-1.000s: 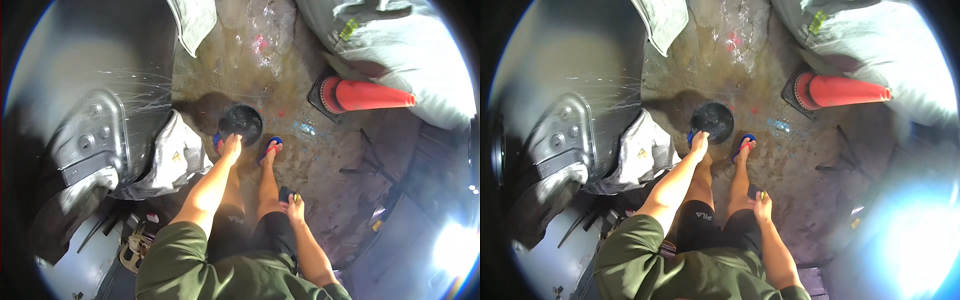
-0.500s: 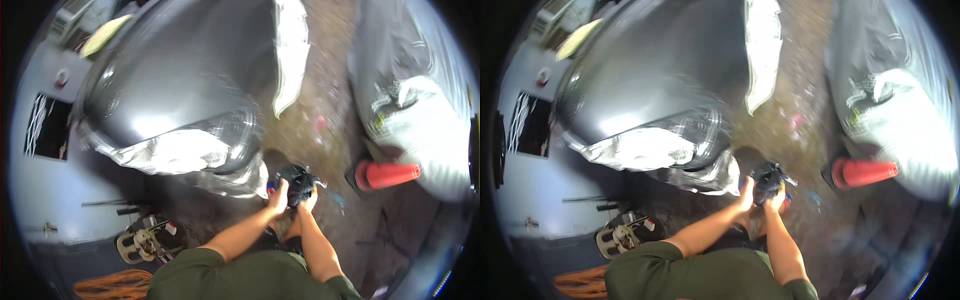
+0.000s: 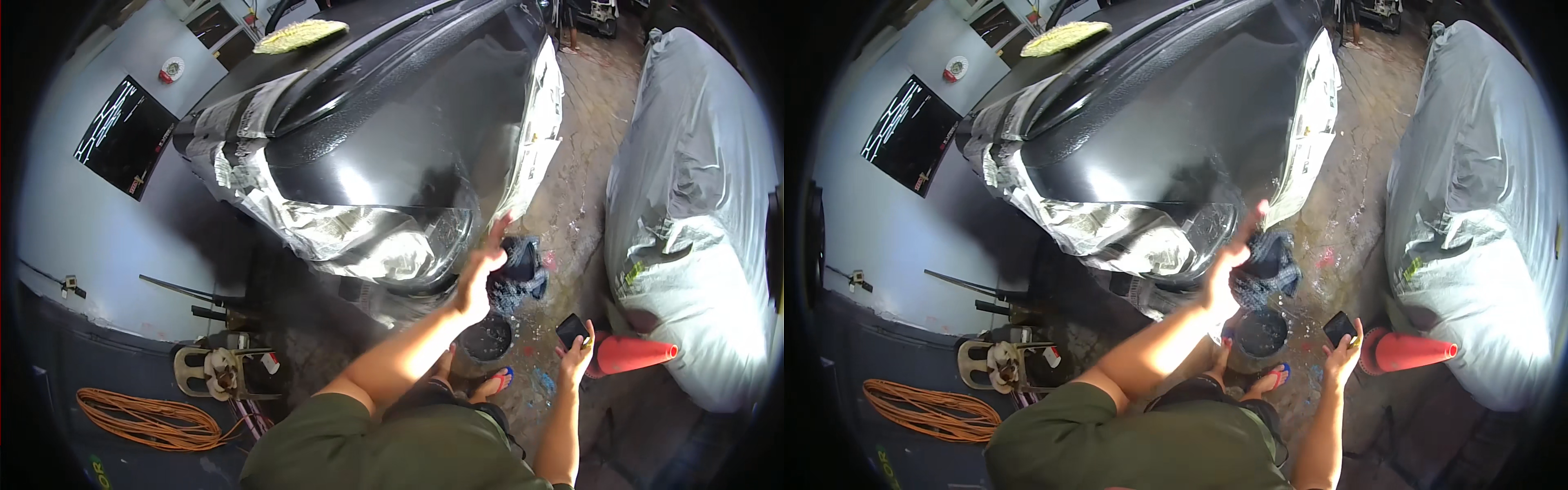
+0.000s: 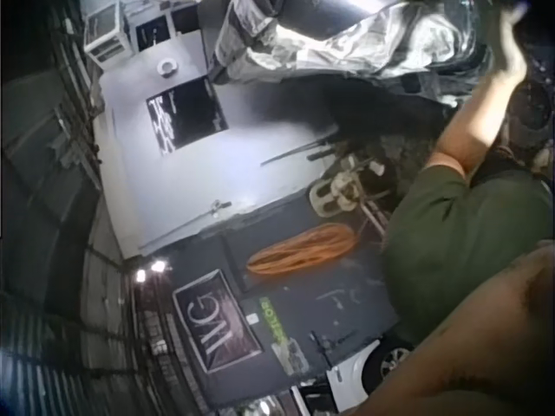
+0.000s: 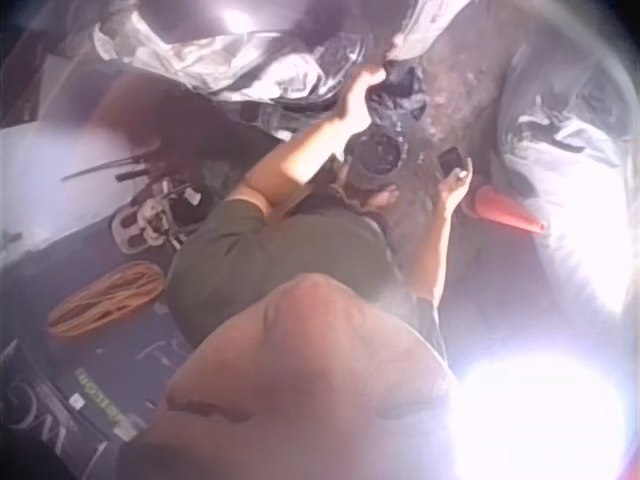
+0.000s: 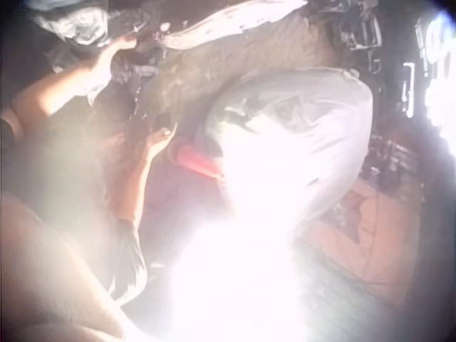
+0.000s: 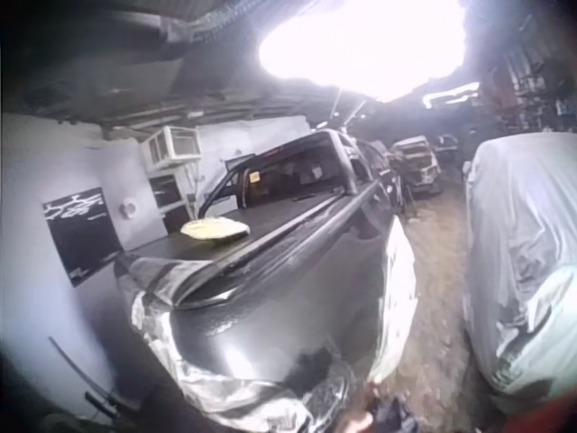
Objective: The person wet-sands a black car part by hand, dipping a piece of sandpaper into a bucket of water and rubbing the surface of the part while holding a cloth.
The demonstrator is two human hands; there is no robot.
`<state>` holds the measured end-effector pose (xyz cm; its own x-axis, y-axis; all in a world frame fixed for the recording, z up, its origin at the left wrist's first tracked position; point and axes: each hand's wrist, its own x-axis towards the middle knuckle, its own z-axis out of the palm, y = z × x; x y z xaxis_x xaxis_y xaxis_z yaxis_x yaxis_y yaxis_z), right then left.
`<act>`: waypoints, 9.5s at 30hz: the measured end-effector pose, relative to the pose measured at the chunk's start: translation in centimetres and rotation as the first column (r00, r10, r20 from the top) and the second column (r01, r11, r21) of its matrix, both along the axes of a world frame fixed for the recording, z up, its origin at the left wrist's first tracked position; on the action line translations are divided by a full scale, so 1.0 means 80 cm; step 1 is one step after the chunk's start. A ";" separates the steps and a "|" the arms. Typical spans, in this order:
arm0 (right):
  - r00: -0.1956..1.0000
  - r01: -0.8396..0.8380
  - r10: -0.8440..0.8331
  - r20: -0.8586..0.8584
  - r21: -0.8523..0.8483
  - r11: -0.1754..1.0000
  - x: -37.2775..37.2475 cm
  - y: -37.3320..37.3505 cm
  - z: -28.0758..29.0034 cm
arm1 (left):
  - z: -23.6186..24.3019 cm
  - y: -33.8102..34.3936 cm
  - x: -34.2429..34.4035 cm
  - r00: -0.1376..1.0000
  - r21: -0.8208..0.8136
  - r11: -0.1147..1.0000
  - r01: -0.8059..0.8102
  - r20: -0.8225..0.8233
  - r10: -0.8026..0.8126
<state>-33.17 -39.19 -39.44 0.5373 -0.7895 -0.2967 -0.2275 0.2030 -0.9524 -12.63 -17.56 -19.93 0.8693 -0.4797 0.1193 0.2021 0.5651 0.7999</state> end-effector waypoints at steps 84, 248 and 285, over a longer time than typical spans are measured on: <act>0.647 -0.326 0.738 0.193 -0.805 0.496 0.368 0.313 0.410 | 0.421 0.078 0.378 0.079 0.371 0.233 -0.899 0.659 -0.748; 0.386 0.214 0.709 0.591 -0.805 0.554 0.580 0.149 0.359 | 0.430 0.093 0.370 0.379 0.707 0.237 -0.667 0.595 -0.708; 0.250 0.262 0.835 0.490 -0.864 0.429 0.499 0.200 0.370 | 0.422 0.102 0.375 0.393 0.705 0.262 -0.659 0.620 -0.679</act>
<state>6.75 -23.22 -9.82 0.2038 0.0077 0.9790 0.8842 -0.4306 -0.1807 17.37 -9.42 13.81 0.5812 -0.7981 0.1591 -0.8059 -0.5374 0.2483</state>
